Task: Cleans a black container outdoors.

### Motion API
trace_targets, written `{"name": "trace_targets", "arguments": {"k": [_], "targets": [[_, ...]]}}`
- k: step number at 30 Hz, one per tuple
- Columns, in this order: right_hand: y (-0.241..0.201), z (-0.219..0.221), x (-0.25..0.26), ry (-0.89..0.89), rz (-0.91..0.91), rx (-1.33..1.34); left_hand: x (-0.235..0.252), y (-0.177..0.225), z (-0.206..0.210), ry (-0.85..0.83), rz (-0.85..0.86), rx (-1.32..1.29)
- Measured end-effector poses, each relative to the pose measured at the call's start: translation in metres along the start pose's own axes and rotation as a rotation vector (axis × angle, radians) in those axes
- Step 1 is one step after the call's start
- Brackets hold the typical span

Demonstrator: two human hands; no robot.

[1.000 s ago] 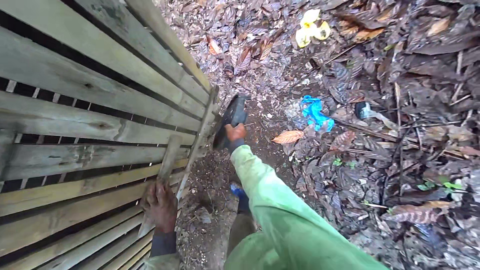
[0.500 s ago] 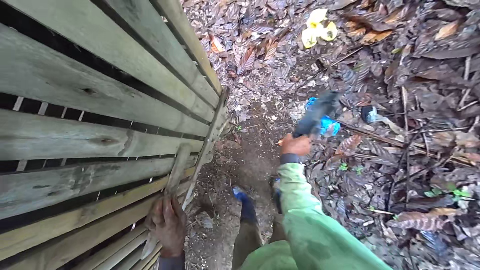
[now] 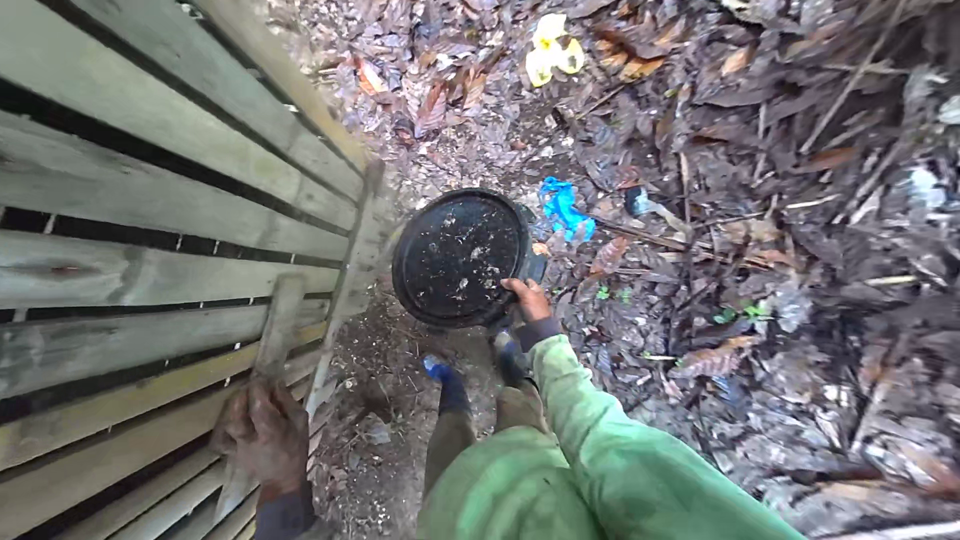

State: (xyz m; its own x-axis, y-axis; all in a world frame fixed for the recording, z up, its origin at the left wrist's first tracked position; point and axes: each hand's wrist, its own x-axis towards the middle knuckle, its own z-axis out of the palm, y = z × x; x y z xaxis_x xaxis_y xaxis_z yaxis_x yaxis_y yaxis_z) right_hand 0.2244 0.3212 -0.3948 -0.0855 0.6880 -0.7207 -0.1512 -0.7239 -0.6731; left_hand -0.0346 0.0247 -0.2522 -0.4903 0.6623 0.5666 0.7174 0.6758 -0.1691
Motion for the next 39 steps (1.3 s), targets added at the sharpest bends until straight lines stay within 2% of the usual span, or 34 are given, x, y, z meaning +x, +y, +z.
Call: {"name": "trace_targets", "arguments": {"k": [7, 11, 14, 16, 21, 24, 26, 29, 33, 37, 39], "targets": [[-0.039, -0.090, -0.020, -0.073, -0.088, 0.291, -0.004, -0.012, 0.000, -0.056, -0.004, -0.005], [-0.064, -0.130, -0.032, -0.091, -0.191, 0.303, -0.005, 0.008, -0.011, -0.132, -0.104, -0.117], [-0.063, -0.150, -0.036, -0.190, -0.243, 0.275, -0.006, 0.016, -0.039, 0.051, -0.152, -0.116], [-0.061, -0.171, -0.030, -0.175, -0.271, 0.262, -0.012, 0.028, -0.048, 0.110, -0.235, -0.127], [-0.050, -0.212, -0.030, -0.020, -0.223, 0.206, -0.051, 0.066, -0.064, -0.109, -0.448, -0.307], [-0.042, -0.206, -0.033, 0.016, -0.221, 0.202, -0.051, 0.062, -0.055, -0.122, -0.300, -0.077], [-0.039, -0.193, -0.043, 0.058, -0.212, 0.188, -0.032, 0.044, -0.050, -0.172, -0.227, 0.129], [-0.041, -0.170, -0.036, 0.064, -0.162, 0.198, -0.019, 0.008, -0.034, -0.133, -0.148, 0.309], [-0.040, -0.148, -0.017, 0.028, -0.095, 0.202, -0.023, -0.012, -0.037, -0.132, -0.064, 0.263], [-0.047, -0.139, -0.018, -0.023, -0.091, 0.136, -0.033, -0.001, -0.046, -0.218, -0.179, 0.229], [-0.053, -0.134, -0.017, -0.016, -0.094, 0.127, -0.032, 0.001, -0.040, -0.198, -0.202, 0.226]]}}
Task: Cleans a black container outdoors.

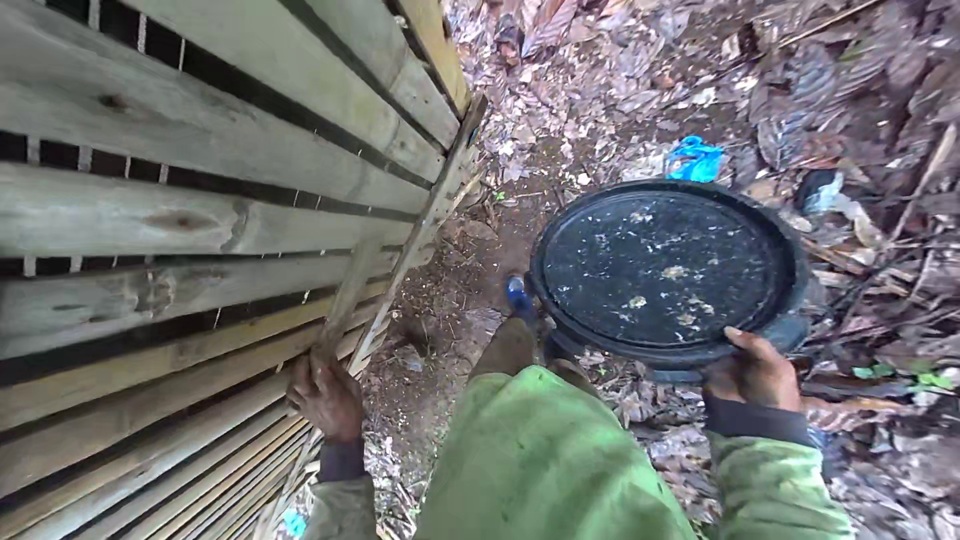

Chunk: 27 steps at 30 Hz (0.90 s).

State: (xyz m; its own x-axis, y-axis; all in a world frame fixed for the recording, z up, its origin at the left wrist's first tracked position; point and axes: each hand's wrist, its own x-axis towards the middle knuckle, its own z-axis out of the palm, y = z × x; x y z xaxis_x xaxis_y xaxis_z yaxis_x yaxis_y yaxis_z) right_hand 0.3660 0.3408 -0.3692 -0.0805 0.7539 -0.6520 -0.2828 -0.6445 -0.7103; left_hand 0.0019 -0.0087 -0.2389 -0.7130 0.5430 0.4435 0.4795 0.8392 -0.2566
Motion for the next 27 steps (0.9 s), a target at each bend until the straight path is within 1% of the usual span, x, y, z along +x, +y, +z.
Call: {"name": "trace_targets", "arguments": {"k": [3, 5, 6, 8, 10, 12, 13, 15, 16, 17, 18, 19, 20, 21, 22, 24, 27], "targets": [[0.001, -0.001, 0.002, 0.025, 0.011, 0.014, -0.001, 0.007, 0.006, 0.006, -0.012, -0.064], [-0.003, 0.006, 0.002, 0.077, 0.017, 0.008, -0.002, 0.017, 0.016, -0.057, -0.007, -0.130], [-0.002, 0.009, 0.000, 0.103, 0.031, -0.005, -0.009, 0.015, 0.018, -0.110, -0.009, -0.152], [-0.005, 0.018, -0.004, 0.160, 0.040, -0.053, -0.024, 0.016, 0.012, -0.243, 0.006, -0.217], [-0.011, 0.014, -0.006, 0.225, 0.046, -0.065, -0.035, 0.024, 0.004, -0.336, 0.095, -0.311], [-0.015, 0.009, -0.008, 0.272, 0.076, -0.033, -0.042, 0.036, 0.002, -0.433, 0.166, -0.469], [-0.014, 0.010, -0.006, 0.291, 0.099, -0.007, -0.044, 0.047, 0.006, -0.530, 0.177, -0.595], [-0.006, 0.014, -0.002, 0.324, 0.151, 0.087, -0.043, 0.083, 0.029, -0.793, 0.135, -0.846], [-0.001, 0.019, 0.002, 0.332, 0.184, 0.148, -0.040, 0.110, 0.044, -0.955, 0.074, -0.950], [0.003, 0.025, 0.006, 0.339, 0.221, 0.194, -0.036, 0.138, 0.057, -1.136, -0.034, -1.034], [0.007, 0.032, 0.009, 0.352, 0.262, 0.229, -0.033, 0.165, 0.067, -1.340, -0.198, -1.125], [0.011, 0.040, 0.011, 0.376, 0.302, 0.256, -0.031, 0.191, 0.073, -1.504, -0.417, -1.211], [0.013, 0.047, 0.016, 0.398, 0.335, 0.281, -0.029, 0.218, 0.075, -1.609, -0.614, -1.285], [0.016, 0.052, 0.023, 0.412, 0.362, 0.305, -0.027, 0.245, 0.073, -1.658, -0.772, -1.353], [0.022, 0.054, 0.031, 0.416, 0.388, 0.334, -0.026, 0.269, 0.069, -1.659, -0.897, -1.409], [0.034, 0.050, 0.047, 0.409, 0.421, 0.384, -0.020, 0.309, 0.065, -1.555, -1.071, -1.490], [0.036, 0.040, 0.080, 0.319, 0.476, 0.406, -0.011, 0.355, 0.069, -1.393, -1.270, -1.509]]}}
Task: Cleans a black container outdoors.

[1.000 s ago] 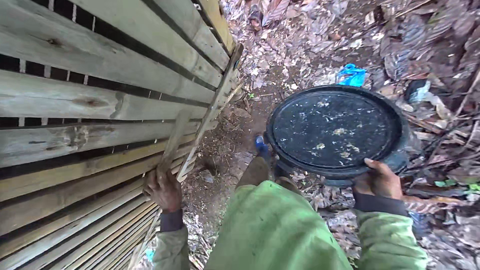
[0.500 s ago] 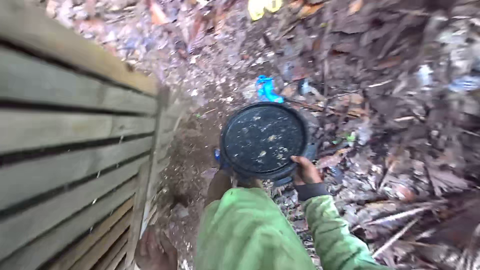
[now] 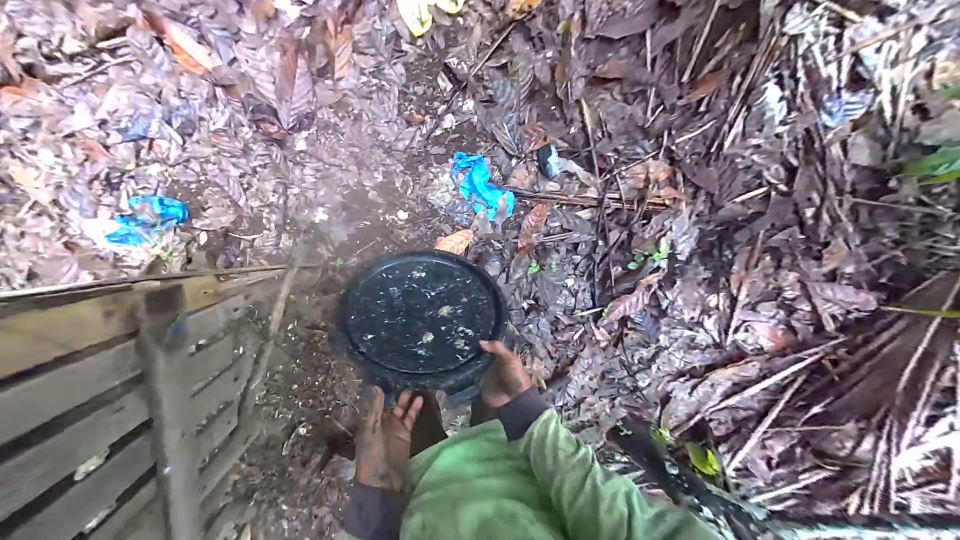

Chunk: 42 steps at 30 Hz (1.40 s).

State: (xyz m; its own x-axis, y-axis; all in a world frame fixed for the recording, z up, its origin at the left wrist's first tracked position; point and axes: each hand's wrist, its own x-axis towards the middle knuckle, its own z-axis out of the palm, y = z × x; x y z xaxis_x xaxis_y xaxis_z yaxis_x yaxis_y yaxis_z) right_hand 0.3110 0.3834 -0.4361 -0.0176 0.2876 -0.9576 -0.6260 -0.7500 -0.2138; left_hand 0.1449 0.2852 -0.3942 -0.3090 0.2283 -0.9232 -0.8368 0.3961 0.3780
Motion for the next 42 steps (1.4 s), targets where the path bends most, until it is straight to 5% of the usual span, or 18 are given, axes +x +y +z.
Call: {"name": "trace_targets", "arguments": {"k": [6, 12, 18, 23, 32, 36, 42], "targets": [[-0.050, 0.026, 0.063, -0.120, 0.167, -0.045, 0.042, 0.010, 0.081, 0.171, 0.099, -0.029], [-0.105, 0.035, 0.137, -0.333, 0.459, -0.704, 0.129, 0.055, 0.161, 0.123, 0.236, 0.146], [-0.146, -0.027, 0.244, 0.020, 0.166, -1.056, 0.252, 0.068, 0.184, 0.119, 0.287, 0.264], [-0.169, -0.068, 0.318, 0.215, 0.030, -1.262, 0.307, 0.064, 0.201, 0.200, 0.332, 0.396], [-0.128, -0.081, 0.517, 0.513, 0.022, -1.552, 0.394, 0.050, 0.203, 0.131, 0.552, 0.430], [-0.118, -0.108, 0.593, 0.603, -0.118, -1.541, 0.425, 0.054, 0.175, -0.095, 0.577, 0.447], [-0.057, -0.065, 0.635, 0.615, -0.159, -1.412, 0.441, 0.082, 0.182, -0.156, 0.706, 0.469]]}}
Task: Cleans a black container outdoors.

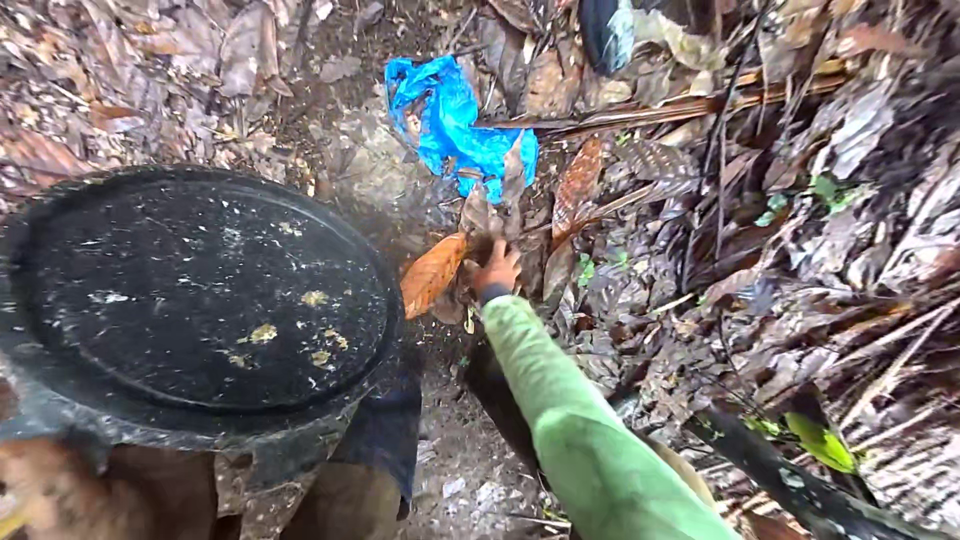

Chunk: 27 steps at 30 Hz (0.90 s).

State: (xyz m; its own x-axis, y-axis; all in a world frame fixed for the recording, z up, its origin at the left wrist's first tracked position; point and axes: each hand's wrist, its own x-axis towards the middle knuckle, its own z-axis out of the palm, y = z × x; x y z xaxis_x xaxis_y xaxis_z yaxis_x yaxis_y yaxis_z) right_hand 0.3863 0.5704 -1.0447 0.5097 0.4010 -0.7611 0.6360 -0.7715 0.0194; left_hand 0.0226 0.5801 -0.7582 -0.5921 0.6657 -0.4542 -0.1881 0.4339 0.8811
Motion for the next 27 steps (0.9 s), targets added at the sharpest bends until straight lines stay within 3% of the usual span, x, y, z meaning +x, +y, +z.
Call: {"name": "trace_targets", "arguments": {"k": [3, 7, 9, 11, 15, 18, 21, 24, 27], "targets": [[-0.020, -0.021, -0.024, 0.009, 0.065, 0.008, 0.016, 0.000, -0.001, -0.014, 0.028, -0.043], [-0.015, -0.096, -0.026, 0.138, 0.024, 0.135, 0.036, 0.003, 0.005, -0.079, -0.049, -0.054], [-0.016, -0.133, -0.017, 0.360, -0.154, 0.221, 0.035, 0.008, 0.028, -0.073, -0.098, -0.040], [-0.043, -0.171, -0.022, 0.519, -0.448, 0.313, 0.032, 0.023, 0.047, -0.030, -0.111, 0.001], [-0.110, -0.223, -0.050, 0.708, -0.978, 0.616, 0.057, 0.009, 0.033, 0.015, -0.090, -0.023], [-0.152, -0.222, -0.082, 0.657, -1.197, 0.961, 0.077, -0.022, 0.000, 0.027, 0.045, -0.074], [-0.187, -0.186, -0.129, 0.510, -1.309, 1.127, 0.078, -0.046, -0.018, 0.126, 0.089, -0.134], [-0.217, -0.141, -0.160, 0.574, -1.401, 0.867, 0.073, -0.054, -0.025, 0.143, 0.090, -0.178], [-0.226, -0.141, -0.157, 0.684, -1.420, 0.482, 0.073, -0.061, -0.032, 0.136, 0.071, -0.141]]}}
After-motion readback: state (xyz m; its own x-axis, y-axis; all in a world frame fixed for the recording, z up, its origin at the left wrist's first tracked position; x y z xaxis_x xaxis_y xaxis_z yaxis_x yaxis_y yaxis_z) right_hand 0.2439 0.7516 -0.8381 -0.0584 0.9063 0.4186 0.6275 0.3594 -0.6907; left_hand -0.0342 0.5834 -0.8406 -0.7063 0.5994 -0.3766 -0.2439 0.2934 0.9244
